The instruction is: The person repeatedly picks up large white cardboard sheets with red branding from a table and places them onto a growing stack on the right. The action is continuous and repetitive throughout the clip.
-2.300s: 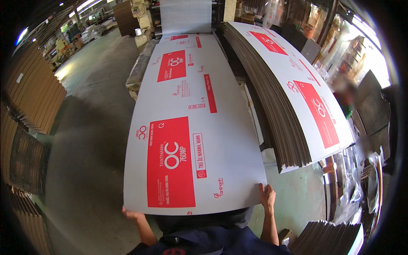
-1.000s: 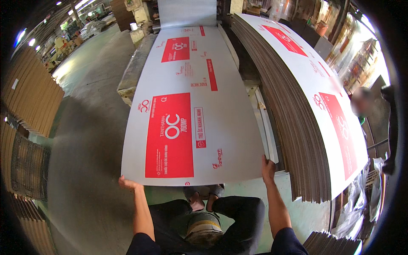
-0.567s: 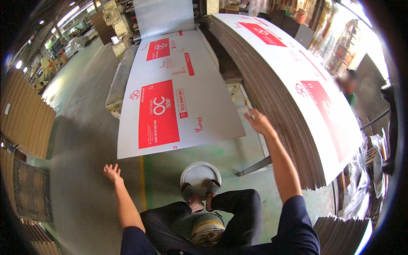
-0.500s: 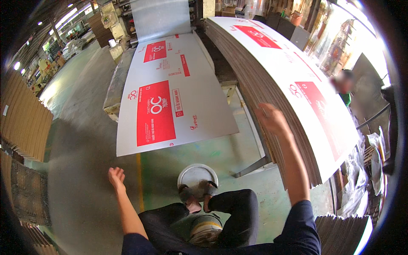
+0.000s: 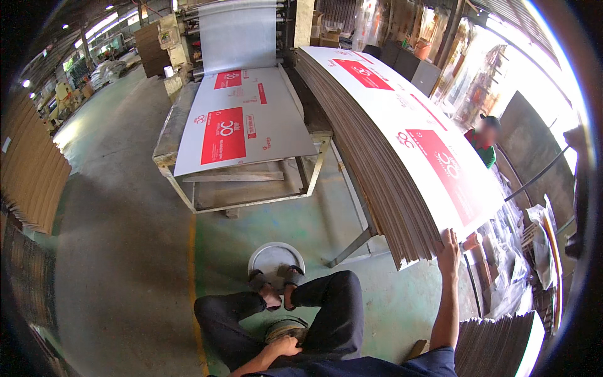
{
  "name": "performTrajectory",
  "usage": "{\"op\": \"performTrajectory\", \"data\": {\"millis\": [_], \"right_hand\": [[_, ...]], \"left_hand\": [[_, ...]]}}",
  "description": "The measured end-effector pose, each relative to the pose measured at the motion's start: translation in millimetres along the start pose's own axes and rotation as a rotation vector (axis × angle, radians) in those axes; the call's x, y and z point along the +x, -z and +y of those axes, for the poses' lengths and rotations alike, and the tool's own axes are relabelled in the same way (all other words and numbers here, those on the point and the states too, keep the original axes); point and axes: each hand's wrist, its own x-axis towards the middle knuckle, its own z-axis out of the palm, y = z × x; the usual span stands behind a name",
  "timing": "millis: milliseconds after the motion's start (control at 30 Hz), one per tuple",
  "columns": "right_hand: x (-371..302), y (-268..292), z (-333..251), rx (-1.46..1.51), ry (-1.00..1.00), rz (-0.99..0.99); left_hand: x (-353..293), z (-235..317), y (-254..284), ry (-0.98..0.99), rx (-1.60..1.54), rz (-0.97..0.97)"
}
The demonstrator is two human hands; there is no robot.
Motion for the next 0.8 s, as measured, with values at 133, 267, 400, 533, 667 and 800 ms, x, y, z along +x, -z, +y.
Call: {"op": "performTrajectory", "data": {"millis": [133,267,400,533,667,800], "right_hand": [[0,24,18,-0.038,0.057,-0.219],[0,30,45,0.139,0.208,-0.157],[10,30,70,0.093,0.246,-0.236],[13,34,103,0.138,0.305,-0.175],[13,23,146,-0.265,0.151,-0.065],[34,5,137,-0.466,0.179,-0.049]], "left_hand": [[0,-27,-16,-0.109,-0.111,-0.114],[12,-40,-36,-0.146,-0.096,0.014],[14,-39,-43,-0.112,-0.096,0.006],[-3,-46,-33,-0.098,-0.098,0.189],[-28,-78,-15,-0.225,-0.646,0.683],[-58,-107,28,0.034,-0.943,0.754]]}}
